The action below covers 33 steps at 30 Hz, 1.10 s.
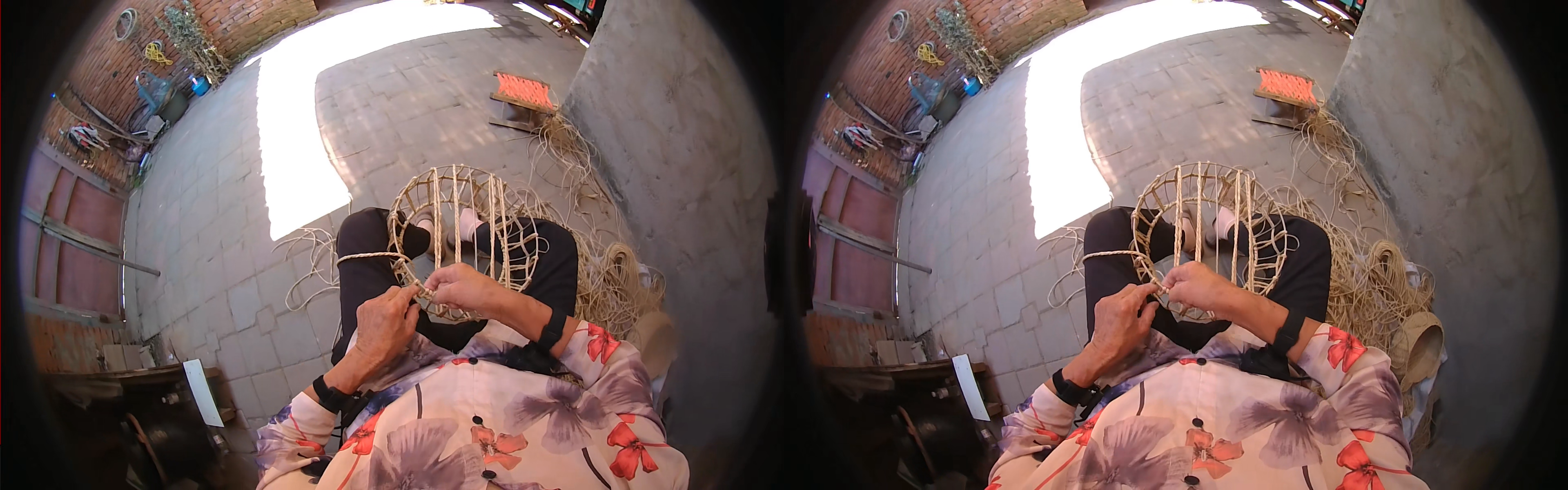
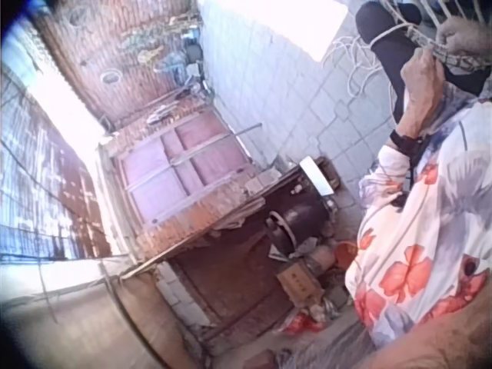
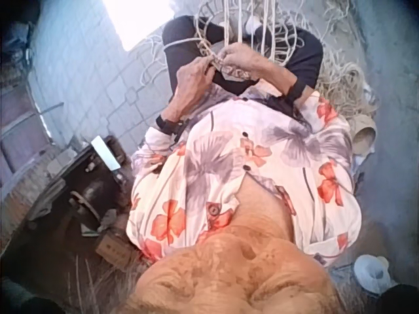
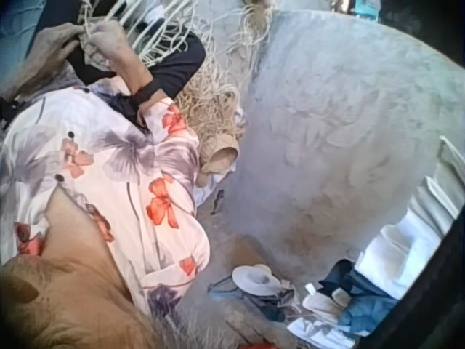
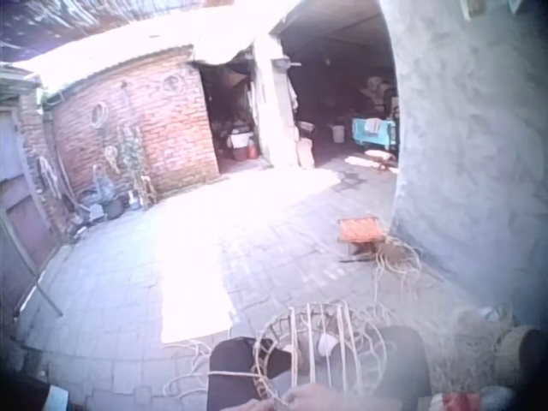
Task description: The person is weaving a bamboo basket by threading thin strips of bamboo through a circular wooden frame.
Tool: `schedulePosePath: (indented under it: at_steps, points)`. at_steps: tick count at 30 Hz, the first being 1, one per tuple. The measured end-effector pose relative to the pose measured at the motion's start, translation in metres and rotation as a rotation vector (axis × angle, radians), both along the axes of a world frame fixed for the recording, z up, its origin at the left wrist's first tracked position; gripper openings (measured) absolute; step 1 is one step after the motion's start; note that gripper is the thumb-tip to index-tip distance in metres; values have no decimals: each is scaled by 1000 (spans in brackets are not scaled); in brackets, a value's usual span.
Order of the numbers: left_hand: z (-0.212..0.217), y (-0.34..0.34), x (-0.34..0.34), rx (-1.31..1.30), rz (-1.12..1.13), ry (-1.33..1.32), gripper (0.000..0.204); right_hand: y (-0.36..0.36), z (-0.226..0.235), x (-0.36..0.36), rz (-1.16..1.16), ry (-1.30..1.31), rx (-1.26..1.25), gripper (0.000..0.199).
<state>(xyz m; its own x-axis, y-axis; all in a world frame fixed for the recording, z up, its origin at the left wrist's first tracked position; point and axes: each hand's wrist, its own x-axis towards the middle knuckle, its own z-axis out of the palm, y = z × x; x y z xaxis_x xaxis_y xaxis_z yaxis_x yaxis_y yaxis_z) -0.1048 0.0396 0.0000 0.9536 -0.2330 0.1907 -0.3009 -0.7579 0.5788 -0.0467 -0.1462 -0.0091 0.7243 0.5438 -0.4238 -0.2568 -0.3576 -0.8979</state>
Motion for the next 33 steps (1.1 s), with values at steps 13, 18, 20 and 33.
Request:
schedulePosePath:
  at_steps: [13,18,20,33]
  points:
    - [17,89,19,24,344,-354,27,19,10,-24,257,-873,-269,16]
    - [-44,333,-7,-422,1105,88,26,22,11,-27,299,-895,-263,17]
    - [-48,461,-91,-681,1412,3,17,32,17,-29,337,-917,-201,17]
    - [54,219,1,274,418,558,35,-8,-5,41,-296,-258,129,20]
